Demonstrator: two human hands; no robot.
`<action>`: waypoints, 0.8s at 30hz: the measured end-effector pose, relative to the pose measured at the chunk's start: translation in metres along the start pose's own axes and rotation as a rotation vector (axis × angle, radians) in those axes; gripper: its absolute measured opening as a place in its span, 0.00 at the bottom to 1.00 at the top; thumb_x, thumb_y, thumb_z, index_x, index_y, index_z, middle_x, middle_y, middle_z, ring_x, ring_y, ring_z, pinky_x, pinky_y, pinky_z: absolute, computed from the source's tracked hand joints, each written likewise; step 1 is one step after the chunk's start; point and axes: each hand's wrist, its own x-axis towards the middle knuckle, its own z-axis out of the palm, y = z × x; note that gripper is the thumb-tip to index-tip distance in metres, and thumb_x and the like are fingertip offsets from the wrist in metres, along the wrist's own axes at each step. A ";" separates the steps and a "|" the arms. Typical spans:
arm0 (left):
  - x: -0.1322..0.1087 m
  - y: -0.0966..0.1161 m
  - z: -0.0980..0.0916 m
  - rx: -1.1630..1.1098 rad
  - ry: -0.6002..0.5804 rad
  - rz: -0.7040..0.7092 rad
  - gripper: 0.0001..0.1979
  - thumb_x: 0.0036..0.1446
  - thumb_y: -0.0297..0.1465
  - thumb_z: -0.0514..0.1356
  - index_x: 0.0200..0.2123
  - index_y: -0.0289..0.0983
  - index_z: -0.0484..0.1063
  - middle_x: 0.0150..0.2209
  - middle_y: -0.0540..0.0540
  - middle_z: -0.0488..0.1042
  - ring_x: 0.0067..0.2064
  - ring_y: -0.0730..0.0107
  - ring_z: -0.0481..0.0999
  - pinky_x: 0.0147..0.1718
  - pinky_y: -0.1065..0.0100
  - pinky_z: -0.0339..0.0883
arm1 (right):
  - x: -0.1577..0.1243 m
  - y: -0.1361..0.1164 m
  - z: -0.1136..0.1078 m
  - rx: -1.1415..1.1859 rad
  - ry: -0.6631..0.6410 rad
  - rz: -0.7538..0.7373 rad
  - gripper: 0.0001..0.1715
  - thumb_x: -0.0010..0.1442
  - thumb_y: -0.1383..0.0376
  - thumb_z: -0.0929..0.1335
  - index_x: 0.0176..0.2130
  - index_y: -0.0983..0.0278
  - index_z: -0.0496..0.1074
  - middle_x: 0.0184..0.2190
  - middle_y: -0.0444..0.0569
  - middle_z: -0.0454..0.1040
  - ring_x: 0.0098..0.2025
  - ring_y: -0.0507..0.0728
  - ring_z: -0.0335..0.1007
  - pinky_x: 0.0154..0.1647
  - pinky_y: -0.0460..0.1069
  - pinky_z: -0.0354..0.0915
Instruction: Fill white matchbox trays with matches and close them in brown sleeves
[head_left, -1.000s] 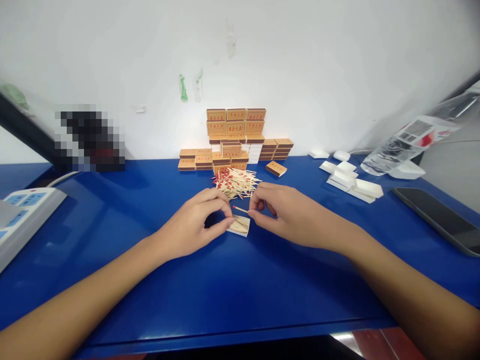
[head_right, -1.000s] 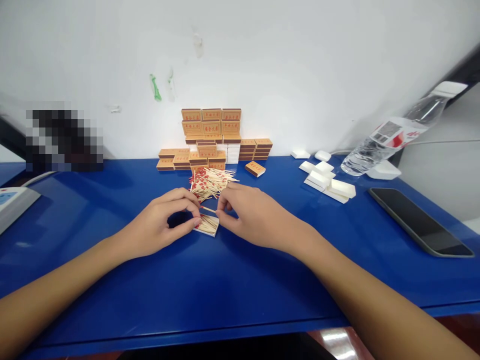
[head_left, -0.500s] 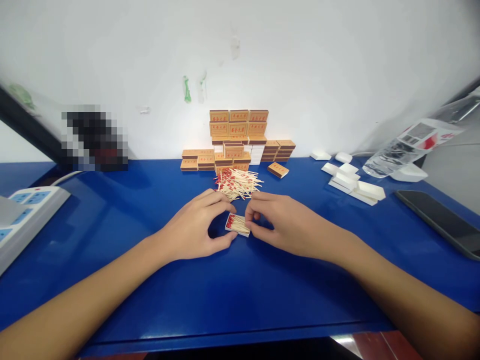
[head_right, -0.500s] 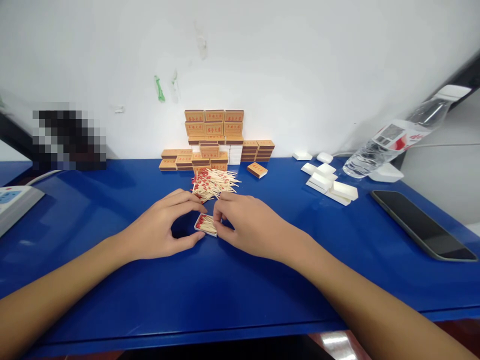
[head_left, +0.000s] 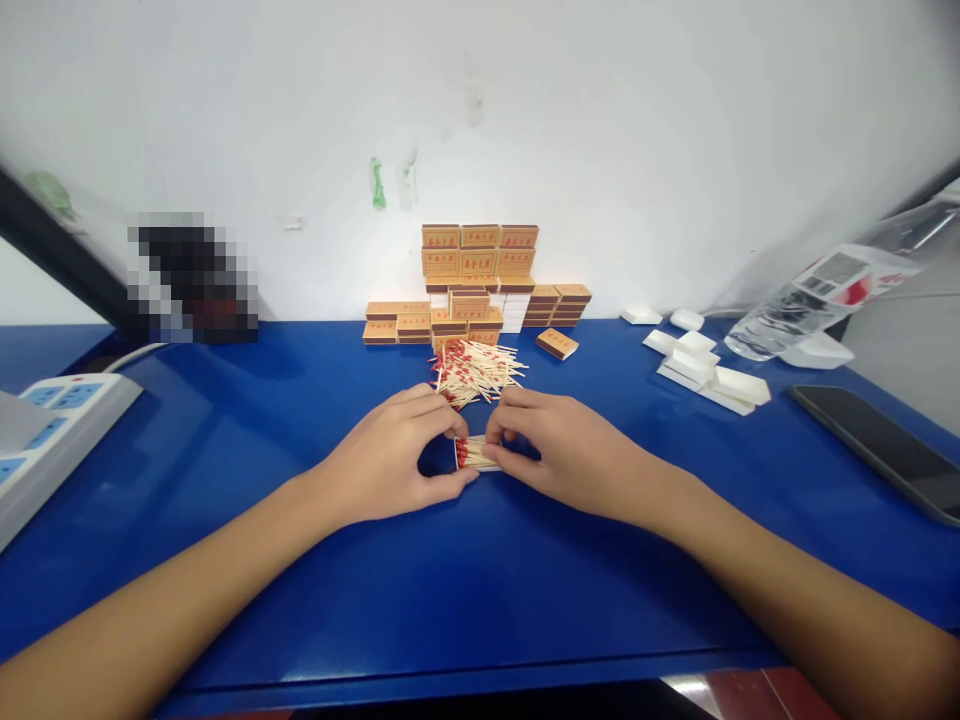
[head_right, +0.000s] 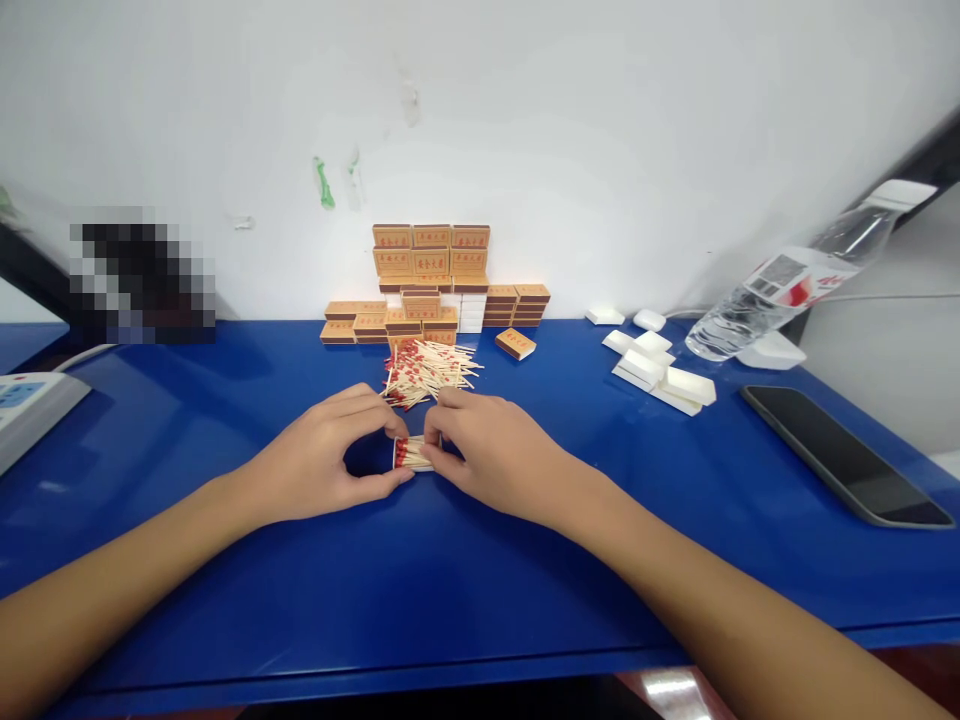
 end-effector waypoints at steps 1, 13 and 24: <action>0.000 0.000 0.000 0.000 0.003 0.003 0.10 0.61 0.36 0.69 0.39 0.39 0.73 0.39 0.47 0.79 0.43 0.59 0.74 0.45 0.57 0.71 | 0.000 0.001 0.000 -0.012 0.007 0.003 0.05 0.69 0.68 0.70 0.38 0.63 0.76 0.38 0.48 0.73 0.33 0.53 0.68 0.34 0.49 0.60; 0.000 -0.001 0.001 0.008 -0.002 0.015 0.10 0.62 0.36 0.68 0.40 0.38 0.73 0.38 0.46 0.78 0.43 0.60 0.74 0.44 0.58 0.70 | 0.001 0.001 0.002 -0.033 0.047 -0.048 0.06 0.69 0.70 0.69 0.42 0.63 0.78 0.39 0.48 0.72 0.32 0.52 0.66 0.33 0.48 0.58; 0.000 0.000 0.001 0.011 -0.014 0.023 0.09 0.64 0.36 0.67 0.41 0.37 0.75 0.37 0.46 0.78 0.42 0.60 0.73 0.44 0.58 0.70 | 0.000 0.007 0.002 -0.112 0.072 -0.117 0.02 0.70 0.67 0.71 0.42 0.64 0.78 0.38 0.47 0.72 0.32 0.52 0.65 0.33 0.48 0.57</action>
